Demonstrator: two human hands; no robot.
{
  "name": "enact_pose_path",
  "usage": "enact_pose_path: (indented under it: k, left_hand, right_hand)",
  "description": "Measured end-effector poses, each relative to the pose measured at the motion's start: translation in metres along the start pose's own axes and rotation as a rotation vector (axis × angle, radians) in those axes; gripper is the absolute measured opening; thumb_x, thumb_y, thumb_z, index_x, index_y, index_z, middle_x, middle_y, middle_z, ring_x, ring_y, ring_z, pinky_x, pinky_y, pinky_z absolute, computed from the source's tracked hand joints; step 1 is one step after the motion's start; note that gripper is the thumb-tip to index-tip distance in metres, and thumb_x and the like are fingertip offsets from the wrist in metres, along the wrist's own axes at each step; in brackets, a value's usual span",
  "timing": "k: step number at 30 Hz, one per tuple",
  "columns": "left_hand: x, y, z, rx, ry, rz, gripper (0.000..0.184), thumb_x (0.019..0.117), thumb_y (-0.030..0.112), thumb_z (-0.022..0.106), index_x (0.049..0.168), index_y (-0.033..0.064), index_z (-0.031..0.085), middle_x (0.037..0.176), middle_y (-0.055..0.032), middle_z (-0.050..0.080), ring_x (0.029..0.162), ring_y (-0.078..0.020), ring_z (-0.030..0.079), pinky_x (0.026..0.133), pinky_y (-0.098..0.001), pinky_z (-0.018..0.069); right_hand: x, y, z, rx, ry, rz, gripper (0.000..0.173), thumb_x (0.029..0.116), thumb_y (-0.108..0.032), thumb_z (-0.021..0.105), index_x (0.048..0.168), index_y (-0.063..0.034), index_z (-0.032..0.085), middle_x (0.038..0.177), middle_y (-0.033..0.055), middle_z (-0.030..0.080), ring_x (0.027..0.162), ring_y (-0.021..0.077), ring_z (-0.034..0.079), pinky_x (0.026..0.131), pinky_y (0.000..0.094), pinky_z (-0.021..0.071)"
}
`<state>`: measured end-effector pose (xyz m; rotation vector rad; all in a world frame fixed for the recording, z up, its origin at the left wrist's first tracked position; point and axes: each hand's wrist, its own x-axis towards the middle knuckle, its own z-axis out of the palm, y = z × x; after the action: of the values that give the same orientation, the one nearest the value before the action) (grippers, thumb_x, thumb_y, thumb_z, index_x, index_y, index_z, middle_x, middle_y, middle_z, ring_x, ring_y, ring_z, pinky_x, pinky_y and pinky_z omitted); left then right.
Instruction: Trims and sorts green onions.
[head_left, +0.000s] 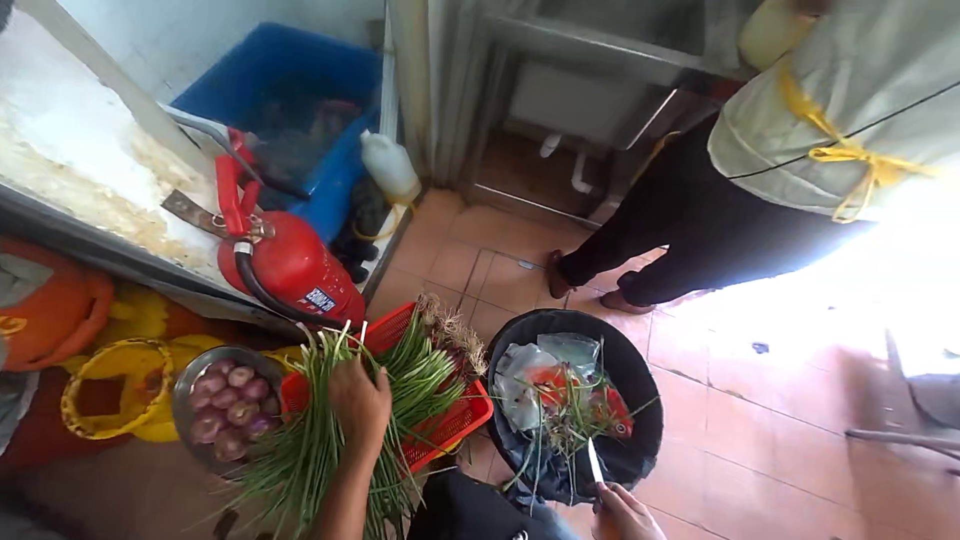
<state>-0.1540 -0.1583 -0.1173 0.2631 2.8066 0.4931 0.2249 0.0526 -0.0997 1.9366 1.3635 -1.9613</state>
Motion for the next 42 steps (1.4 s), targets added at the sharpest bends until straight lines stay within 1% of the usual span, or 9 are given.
enact_pose_path:
  k: [5, 11, 17, 21, 25, 29, 33, 38, 42]
  left_hand:
    - [-0.021, 0.063, 0.079, -0.002, -0.570, 0.337, 0.044, 0.1072, 0.033, 0.049, 0.137, 0.0030, 0.061, 0.140, -0.0171, 0.060, 0.132, -0.0312, 0.056, 0.113, -0.0491, 0.0445]
    - [-0.034, 0.085, 0.121, 0.259, -0.377, 0.287, 0.041, 0.0994, 0.016, 0.056, 0.138, 0.0024, 0.056, 0.135, -0.0193, 0.062, 0.128, -0.0369, 0.057, 0.106, -0.0546, 0.0447]
    - [-0.051, 0.077, 0.046, -0.058, -0.266, 0.360, 0.034, 0.0943, 0.026, 0.066, 0.120, 0.0031, 0.071, 0.117, -0.0168, 0.071, 0.118, -0.0347, 0.064, 0.107, -0.0535, 0.0458]
    - [-0.072, 0.073, -0.011, -0.364, -0.001, 0.524, 0.025, 0.0834, 0.019, 0.077, 0.102, 0.0028, 0.075, 0.096, -0.0144, 0.073, 0.095, -0.0342, 0.070, 0.086, -0.0537, 0.0569]
    - [-0.092, 0.087, -0.032, -0.446, -0.148, 0.703, 0.027, 0.0839, 0.023, 0.077, 0.104, 0.0055, 0.076, 0.102, -0.0098, 0.074, 0.098, -0.0262, 0.071, 0.088, -0.0475, 0.0585]
    - [-0.088, 0.089, 0.014, -0.472, -0.481, 0.501, 0.039, 0.0906, 0.026, 0.072, 0.122, 0.0031, 0.067, 0.113, -0.0119, 0.071, 0.105, -0.0227, 0.069, 0.095, -0.0431, 0.0565]
    - [-0.079, 0.076, 0.053, -0.714, -0.369, 0.268, 0.041, 0.0967, 0.025, 0.066, 0.128, -0.0015, 0.059, 0.102, -0.0133, 0.070, 0.087, -0.0200, 0.070, 0.081, -0.0395, 0.0597]
    - [-0.071, 0.065, 0.062, -0.867, -0.231, 0.169, 0.032, 0.1057, 0.020, 0.051, 0.124, -0.0044, 0.060, 0.083, -0.0068, 0.070, 0.071, -0.0139, 0.069, 0.070, -0.0322, 0.0603]
    - [-0.073, 0.049, 0.057, -0.972, -0.156, 0.165, 0.032, 0.1065, 0.015, 0.043, 0.125, -0.0098, 0.053, 0.077, -0.0064, 0.065, 0.065, -0.0132, 0.066, 0.064, -0.0301, 0.0597]
  right_hand:
    - [-0.002, -0.002, 0.002, 0.022, 0.029, -0.094, 0.025, 0.1098, -0.021, 0.043, 0.117, -0.0009, 0.057, 0.076, 0.0056, 0.060, 0.056, 0.0150, 0.059, 0.056, 0.0335, 0.0560]
    - [-0.007, -0.022, 0.008, 0.007, 0.048, -0.202, 0.023, 0.1075, -0.018, 0.048, 0.118, -0.0005, 0.058, 0.077, 0.0069, 0.060, 0.058, 0.0162, 0.060, 0.057, 0.0337, 0.0567]
    - [-0.008, -0.012, 0.000, -0.004, 0.063, -0.154, 0.021, 0.1064, -0.012, 0.048, 0.119, 0.0011, 0.058, 0.080, 0.0067, 0.060, 0.060, 0.0140, 0.058, 0.059, 0.0318, 0.0532]
    - [-0.004, -0.010, -0.006, 0.019, 0.049, -0.164, 0.019, 0.1056, -0.010, 0.047, 0.115, -0.0001, 0.060, 0.079, 0.0066, 0.060, 0.059, 0.0142, 0.057, 0.057, 0.0325, 0.0519]
    - [-0.011, -0.023, -0.007, 0.010, -0.116, -0.269, 0.027, 0.1090, -0.020, 0.041, 0.127, -0.0047, 0.054, 0.084, 0.0100, 0.067, 0.061, 0.0191, 0.064, 0.059, 0.0367, 0.0579]
    - [-0.004, -0.027, 0.005, -0.126, -0.194, -0.323, 0.027, 0.1085, -0.024, 0.043, 0.125, -0.0065, 0.056, 0.073, 0.0047, 0.060, 0.056, 0.0153, 0.057, 0.052, 0.0338, 0.0517]
    - [0.029, -0.044, 0.028, -0.348, -0.210, -0.252, 0.032, 0.1044, -0.031, 0.057, 0.125, -0.0066, 0.057, 0.077, 0.0080, 0.059, 0.057, 0.0189, 0.057, 0.055, 0.0381, 0.0530]
    - [0.081, -0.119, 0.087, -0.650, -0.155, -0.290, 0.057, 0.0991, -0.042, 0.063, 0.143, -0.0075, 0.052, 0.120, 0.0215, 0.066, 0.099, 0.0344, 0.068, 0.088, 0.0550, 0.0548]
    - [0.129, -0.173, 0.162, -0.897, -0.163, -0.304, 0.064, 0.0967, -0.050, 0.064, 0.145, -0.0097, 0.050, 0.128, 0.0223, 0.064, 0.117, 0.0396, 0.064, 0.098, 0.0618, 0.0494]
